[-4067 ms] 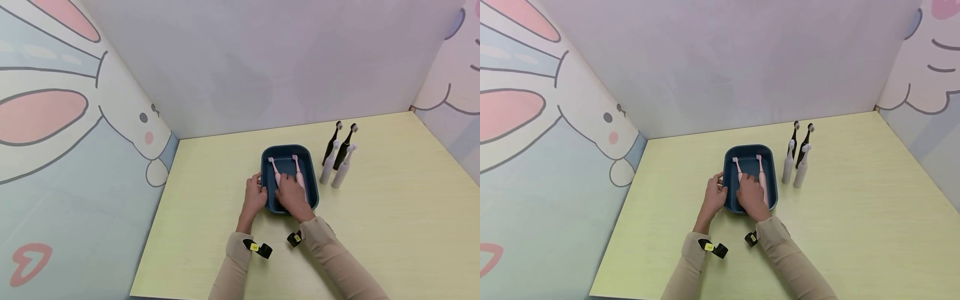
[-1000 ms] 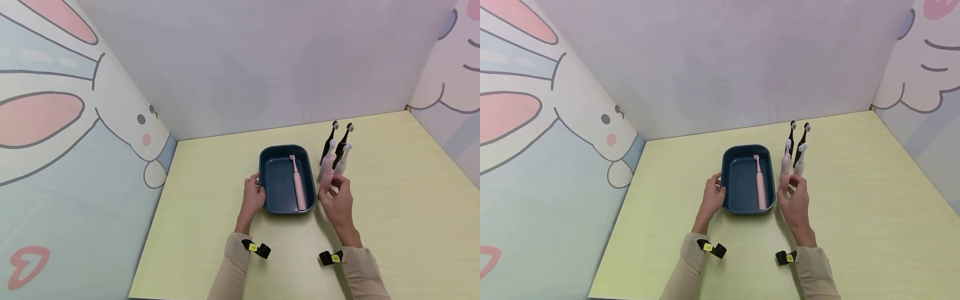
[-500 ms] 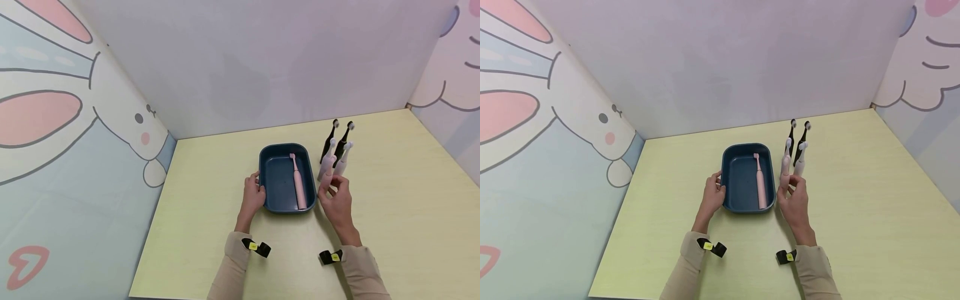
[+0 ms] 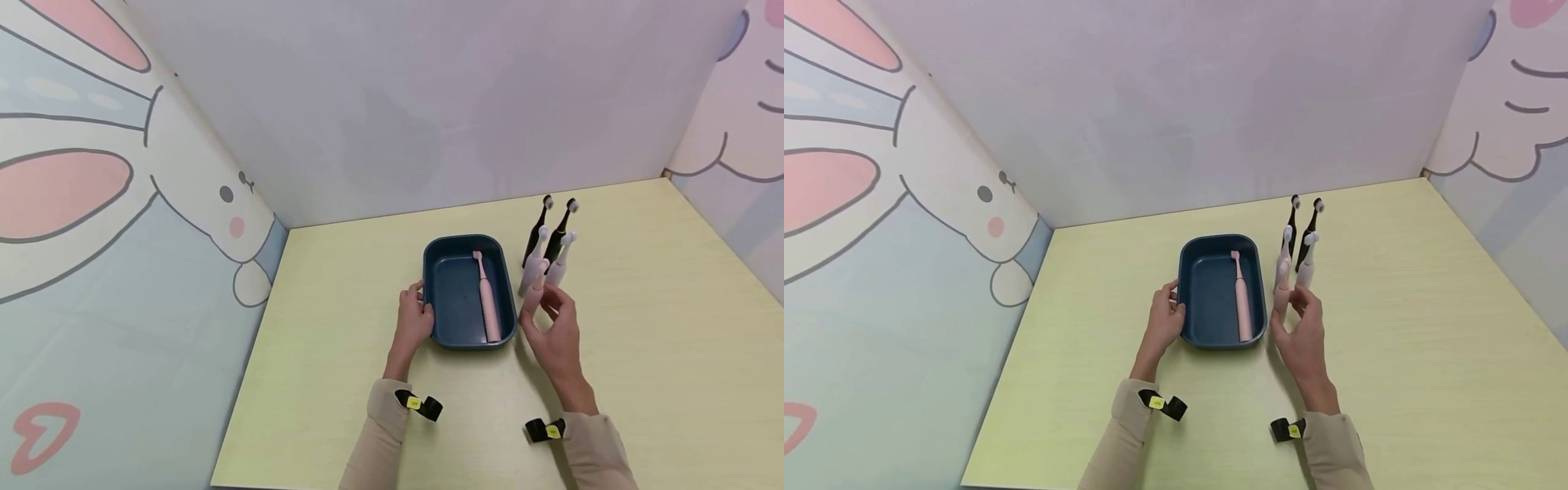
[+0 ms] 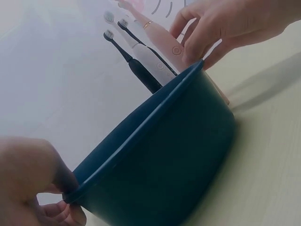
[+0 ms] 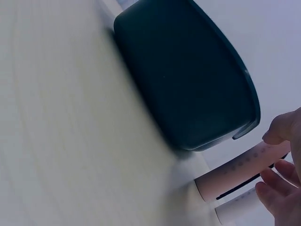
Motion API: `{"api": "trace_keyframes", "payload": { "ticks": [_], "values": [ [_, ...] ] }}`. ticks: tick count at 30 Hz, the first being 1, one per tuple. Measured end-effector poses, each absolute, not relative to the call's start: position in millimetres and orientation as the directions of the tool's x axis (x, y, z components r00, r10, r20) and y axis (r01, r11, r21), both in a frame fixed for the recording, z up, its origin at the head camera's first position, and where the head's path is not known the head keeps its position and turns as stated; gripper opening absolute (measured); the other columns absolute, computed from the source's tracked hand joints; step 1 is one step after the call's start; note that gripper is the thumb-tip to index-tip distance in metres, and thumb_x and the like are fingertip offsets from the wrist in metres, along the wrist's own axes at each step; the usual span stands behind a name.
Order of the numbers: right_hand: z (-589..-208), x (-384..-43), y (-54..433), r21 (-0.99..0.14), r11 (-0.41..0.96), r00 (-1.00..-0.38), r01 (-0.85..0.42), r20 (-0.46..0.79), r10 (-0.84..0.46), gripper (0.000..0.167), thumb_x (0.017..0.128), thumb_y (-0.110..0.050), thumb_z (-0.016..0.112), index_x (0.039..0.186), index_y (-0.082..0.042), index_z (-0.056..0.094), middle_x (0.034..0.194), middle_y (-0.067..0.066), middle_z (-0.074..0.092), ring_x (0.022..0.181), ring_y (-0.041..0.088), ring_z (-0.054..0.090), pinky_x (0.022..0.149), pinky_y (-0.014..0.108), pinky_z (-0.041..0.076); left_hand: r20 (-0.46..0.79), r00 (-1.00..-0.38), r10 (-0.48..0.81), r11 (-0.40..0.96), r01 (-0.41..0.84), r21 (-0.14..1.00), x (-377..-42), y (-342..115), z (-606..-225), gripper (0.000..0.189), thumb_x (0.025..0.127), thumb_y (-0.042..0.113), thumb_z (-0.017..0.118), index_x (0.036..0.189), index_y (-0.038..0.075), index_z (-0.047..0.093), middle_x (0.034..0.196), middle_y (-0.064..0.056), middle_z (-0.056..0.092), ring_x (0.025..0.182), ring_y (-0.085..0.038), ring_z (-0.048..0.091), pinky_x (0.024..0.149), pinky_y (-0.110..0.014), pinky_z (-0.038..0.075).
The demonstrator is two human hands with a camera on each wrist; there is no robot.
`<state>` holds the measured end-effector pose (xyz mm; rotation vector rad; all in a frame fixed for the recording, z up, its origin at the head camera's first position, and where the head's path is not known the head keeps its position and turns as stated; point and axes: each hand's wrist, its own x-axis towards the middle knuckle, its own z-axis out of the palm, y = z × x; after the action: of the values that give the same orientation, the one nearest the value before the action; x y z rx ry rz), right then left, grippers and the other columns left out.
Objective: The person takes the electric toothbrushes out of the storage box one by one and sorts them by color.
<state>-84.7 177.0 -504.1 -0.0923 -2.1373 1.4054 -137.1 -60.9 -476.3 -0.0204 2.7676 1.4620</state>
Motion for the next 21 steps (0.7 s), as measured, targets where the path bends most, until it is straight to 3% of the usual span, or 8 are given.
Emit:
{"api": "trace_keyframes", "payload": {
  "ticks": [4,9,16,21],
  "values": [
    [-497,-75,176,-0.867,0.402,-0.796,-0.294,0.455,0.399,0.059,0.075,0.009,0.069,0.130,0.006,0.045,0.112,0.013,0.056,0.106,0.017,0.054,0.094,0.011,0.040,-0.017,-1.000,-0.008,0.562,-0.019,0.827,-137,-61,-476,0.049,0.092,0.002,0.048,0.141,0.004,0.043,0.105,-0.010,0.046,0.073,-0.013,0.045,0.070,-0.027,0.041],
    [-484,-64,167,-0.864,0.343,-0.747,-0.370,0.496,0.443,0.055,0.073,0.017,0.065,0.124,0.011,0.047,0.111,0.000,0.055,0.106,0.009,0.055,0.094,0.015,0.043,-0.017,-1.000,-0.011,0.560,-0.021,0.828,-136,-62,-475,0.049,0.092,0.003,0.048,0.141,0.004,0.042,0.106,-0.010,0.046,0.073,-0.014,0.045,0.071,-0.027,0.041],
    [-477,-57,144,-0.814,0.335,-0.735,-0.475,0.576,0.357,0.056,0.068,0.021,0.068,0.120,0.013,0.049,0.115,0.022,0.055,0.108,0.012,0.054,0.095,0.017,0.043,-0.018,-1.000,-0.017,0.557,-0.025,0.830,-136,-63,-476,0.049,0.092,0.002,0.048,0.141,0.004,0.042,0.106,-0.010,0.046,0.074,-0.014,0.045,0.071,-0.028,0.041],
    [-476,-61,130,-0.794,0.422,-0.791,-0.438,0.564,0.238,0.057,0.072,0.014,0.071,0.124,0.008,0.048,0.118,0.020,0.054,0.109,0.021,0.054,0.097,0.012,0.039,-0.014,-1.000,-0.011,0.555,-0.018,0.831,-135,-61,-474,0.049,0.091,0.001,0.049,0.140,0.003,0.043,0.104,-0.011,0.046,0.073,-0.014,0.046,0.070,-0.028,0.041]
  ]
}}
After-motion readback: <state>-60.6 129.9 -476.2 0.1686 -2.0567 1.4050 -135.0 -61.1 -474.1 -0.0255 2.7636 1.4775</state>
